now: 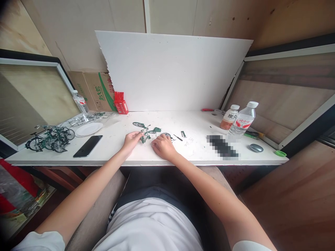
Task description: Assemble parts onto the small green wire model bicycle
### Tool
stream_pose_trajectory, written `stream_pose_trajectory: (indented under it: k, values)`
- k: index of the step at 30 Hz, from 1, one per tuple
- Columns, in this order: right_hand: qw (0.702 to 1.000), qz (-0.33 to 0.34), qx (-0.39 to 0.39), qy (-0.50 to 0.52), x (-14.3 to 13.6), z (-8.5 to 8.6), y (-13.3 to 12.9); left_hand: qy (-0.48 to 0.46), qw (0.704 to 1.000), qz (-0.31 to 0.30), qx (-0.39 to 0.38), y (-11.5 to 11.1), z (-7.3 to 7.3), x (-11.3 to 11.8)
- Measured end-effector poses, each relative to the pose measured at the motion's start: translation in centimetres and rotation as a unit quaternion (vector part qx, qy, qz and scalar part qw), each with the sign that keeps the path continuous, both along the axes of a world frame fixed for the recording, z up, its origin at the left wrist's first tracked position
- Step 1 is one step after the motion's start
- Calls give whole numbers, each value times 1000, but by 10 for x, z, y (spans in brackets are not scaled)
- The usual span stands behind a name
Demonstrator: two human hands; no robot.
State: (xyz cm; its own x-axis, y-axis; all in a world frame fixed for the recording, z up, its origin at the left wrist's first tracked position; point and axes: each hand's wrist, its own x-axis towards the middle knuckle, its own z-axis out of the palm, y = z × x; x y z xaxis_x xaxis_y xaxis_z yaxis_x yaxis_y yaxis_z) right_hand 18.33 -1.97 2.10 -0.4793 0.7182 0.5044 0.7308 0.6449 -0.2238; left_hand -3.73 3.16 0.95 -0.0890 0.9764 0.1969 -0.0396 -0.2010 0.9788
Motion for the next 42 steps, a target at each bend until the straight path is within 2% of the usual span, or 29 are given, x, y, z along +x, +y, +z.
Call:
stream_pose_trajectory:
  k: [4,10,14,19,22,30,42]
  values:
    - [999,-37,-14,6,0,-5,4,1,1000,-3,1,2,-3,-1]
    - [998,-44,-36,12,1,-9,8,12,1000,-5,3,2,-3,-1]
    - [999,-41,-16,12,2,-11,9,11,1000,-2,2,0,1,0]
    - [997,-75,7,8,1,-13,11,12,1000,0,-3,-1,3,1]
    - [998,-56,-2,8,1,-10,10,15,1000,-5,1,-1,2,0]
    - [998,55,-17,36,3,-3,7,8,1000,-7,0,1,-1,0]
    - [998,50,-15,30,1,-1,5,23,999,-7,23,3,-3,1]
